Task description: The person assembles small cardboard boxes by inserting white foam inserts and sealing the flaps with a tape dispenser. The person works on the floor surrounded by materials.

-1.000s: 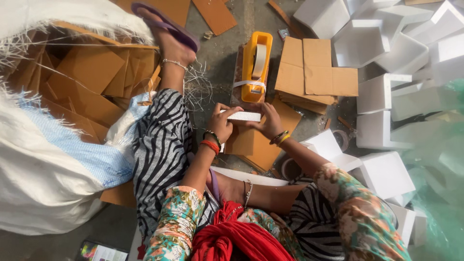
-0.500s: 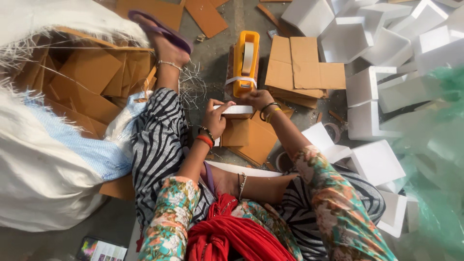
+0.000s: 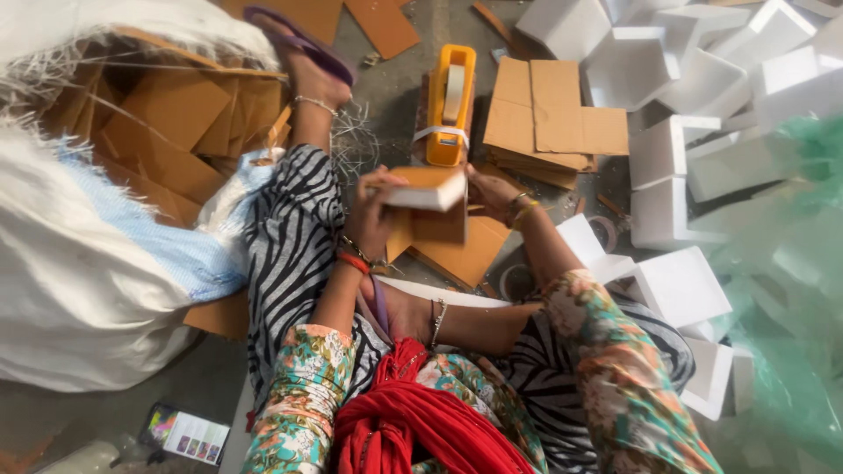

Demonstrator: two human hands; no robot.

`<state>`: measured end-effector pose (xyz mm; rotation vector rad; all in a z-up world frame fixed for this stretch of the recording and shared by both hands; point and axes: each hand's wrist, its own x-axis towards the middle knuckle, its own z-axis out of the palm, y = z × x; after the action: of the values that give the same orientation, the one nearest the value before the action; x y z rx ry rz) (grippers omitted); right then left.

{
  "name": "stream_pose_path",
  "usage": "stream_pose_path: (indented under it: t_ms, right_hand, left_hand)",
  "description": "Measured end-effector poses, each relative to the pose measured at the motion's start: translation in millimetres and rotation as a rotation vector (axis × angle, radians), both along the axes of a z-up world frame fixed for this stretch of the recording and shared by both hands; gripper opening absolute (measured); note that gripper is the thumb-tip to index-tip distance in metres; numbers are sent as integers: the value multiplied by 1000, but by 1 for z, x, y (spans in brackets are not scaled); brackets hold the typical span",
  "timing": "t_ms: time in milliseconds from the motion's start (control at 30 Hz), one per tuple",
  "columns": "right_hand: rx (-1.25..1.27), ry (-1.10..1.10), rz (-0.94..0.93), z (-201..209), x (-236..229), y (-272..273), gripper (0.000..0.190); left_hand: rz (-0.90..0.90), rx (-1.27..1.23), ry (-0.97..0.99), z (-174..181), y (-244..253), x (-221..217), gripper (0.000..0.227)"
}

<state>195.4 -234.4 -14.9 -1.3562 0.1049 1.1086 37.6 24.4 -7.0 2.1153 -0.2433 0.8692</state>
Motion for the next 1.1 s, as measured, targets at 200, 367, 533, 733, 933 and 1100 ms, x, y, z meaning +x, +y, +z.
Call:
stream_pose_path:
  t_ms: [200,367,533,733,933,1100]
  right_hand:
    - [-636,-1121,332,73,-2,19,60]
    - [-836,-1302,620,81,-19,32,56]
    - [-388,-1360,479,26,-13,28,54]
    - [73,-541,-161,-6,45,5,33]
    - [-228,-685,-170,22,54,54,32]
    - [-67,-471,-302,16,-41,12,34]
  left_hand:
    - [-207,-1224,269,-76,37,25,42]
    - [-44,-464,473,-62,30,34,45]
    - [-119,33,413,0,-17,55,50]
    - [-151,75,501,19,-17,58,40]
    - [-150,137,380,13,-21,58,38]
    - [-146,95,414,5,-25,62,34]
